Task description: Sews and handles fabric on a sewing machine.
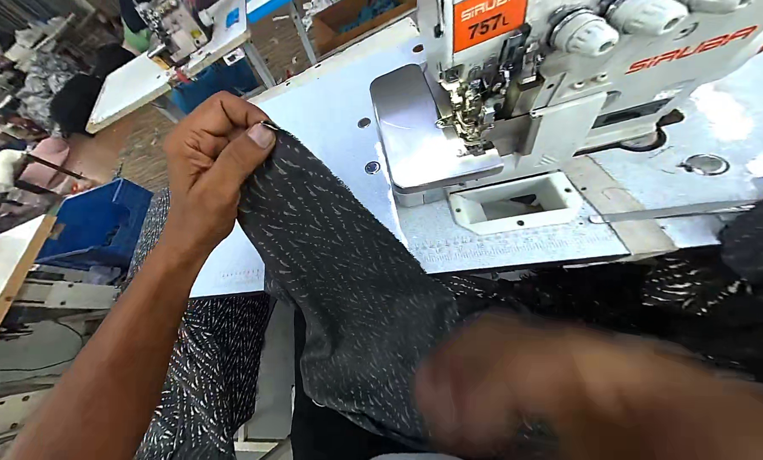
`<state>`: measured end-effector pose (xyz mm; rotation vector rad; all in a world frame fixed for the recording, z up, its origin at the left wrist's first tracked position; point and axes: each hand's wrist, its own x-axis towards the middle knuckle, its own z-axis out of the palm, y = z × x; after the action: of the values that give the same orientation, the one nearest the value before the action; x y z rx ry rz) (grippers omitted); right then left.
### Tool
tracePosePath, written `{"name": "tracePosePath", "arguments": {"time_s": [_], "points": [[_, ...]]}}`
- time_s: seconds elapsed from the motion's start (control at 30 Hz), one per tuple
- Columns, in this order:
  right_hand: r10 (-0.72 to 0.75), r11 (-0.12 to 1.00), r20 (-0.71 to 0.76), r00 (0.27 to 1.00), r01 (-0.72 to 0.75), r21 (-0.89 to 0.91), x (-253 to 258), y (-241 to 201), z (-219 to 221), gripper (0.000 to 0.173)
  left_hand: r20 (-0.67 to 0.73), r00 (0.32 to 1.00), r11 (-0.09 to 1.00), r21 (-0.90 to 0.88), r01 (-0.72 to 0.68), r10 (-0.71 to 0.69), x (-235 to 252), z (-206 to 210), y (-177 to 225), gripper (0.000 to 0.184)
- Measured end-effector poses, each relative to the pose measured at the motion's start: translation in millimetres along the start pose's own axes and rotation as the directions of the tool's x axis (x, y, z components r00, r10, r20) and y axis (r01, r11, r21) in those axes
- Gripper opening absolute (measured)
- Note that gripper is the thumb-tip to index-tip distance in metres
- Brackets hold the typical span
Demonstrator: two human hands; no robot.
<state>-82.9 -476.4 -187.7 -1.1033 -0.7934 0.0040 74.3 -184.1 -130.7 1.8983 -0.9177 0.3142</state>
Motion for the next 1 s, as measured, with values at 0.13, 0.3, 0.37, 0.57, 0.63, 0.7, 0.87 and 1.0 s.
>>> {"name": "tracePosePath", "arguments": {"time_s": [0.13,0.3,0.37,0.57,0.63,0.7,0.87,1.0], "points": [[0.068,0.816,-0.129,0.989,-0.129,-0.563,50.9,99.7,-55.1,0.053,0.036,0.999,0.999,-0.044,-0.031,0.033,1.6,8.3,6.4,0.012],[0.042,0.953,-0.148,0.988,-0.084,-0.291,70.3,122.4,-46.5,0.009,0.047,0.996,0.996,-0.029,-0.08,0.081,10.2,15.4,3.2,0.012],[0.046,0.959,-0.196,0.979,-0.098,-0.265,68.2,117.8,-40.6,0.006,0.033,0.997,0.997,-0.025,-0.067,0.068,10.5,15.6,-4.1,0.011],[0.135,0.952,-0.265,0.955,-0.199,-0.234,63.7,112.1,-45.6,0.01,-0.03,0.997,0.992,-0.11,0.061,-0.065,9.1,20.1,-23.7,0.015],[0.2,0.953,-0.217,0.955,-0.241,-0.183,58.4,107.2,-50.4,0.009,-0.029,0.993,0.983,-0.146,0.109,-0.115,13.1,20.1,-28.2,0.017],[0.25,0.946,-0.208,0.945,-0.285,-0.156,49.8,104.3,-54.1,0.01,0.034,0.983,0.967,-0.18,0.183,-0.179,18.6,23.5,-30.9,0.015],[0.296,0.934,-0.294,0.909,-0.34,-0.111,18.4,97.9,-64.1,0.006,0.208,0.935,0.91,-0.245,0.334,-0.288,37.7,59.1,-38.3,0.012],[0.356,0.908,-0.356,0.864,-0.41,-0.089,-19.0,95.3,-65.8,0.007,0.3,0.925,0.965,-0.041,0.257,-0.234,50.4,101.8,-42.3,0.015]]}}
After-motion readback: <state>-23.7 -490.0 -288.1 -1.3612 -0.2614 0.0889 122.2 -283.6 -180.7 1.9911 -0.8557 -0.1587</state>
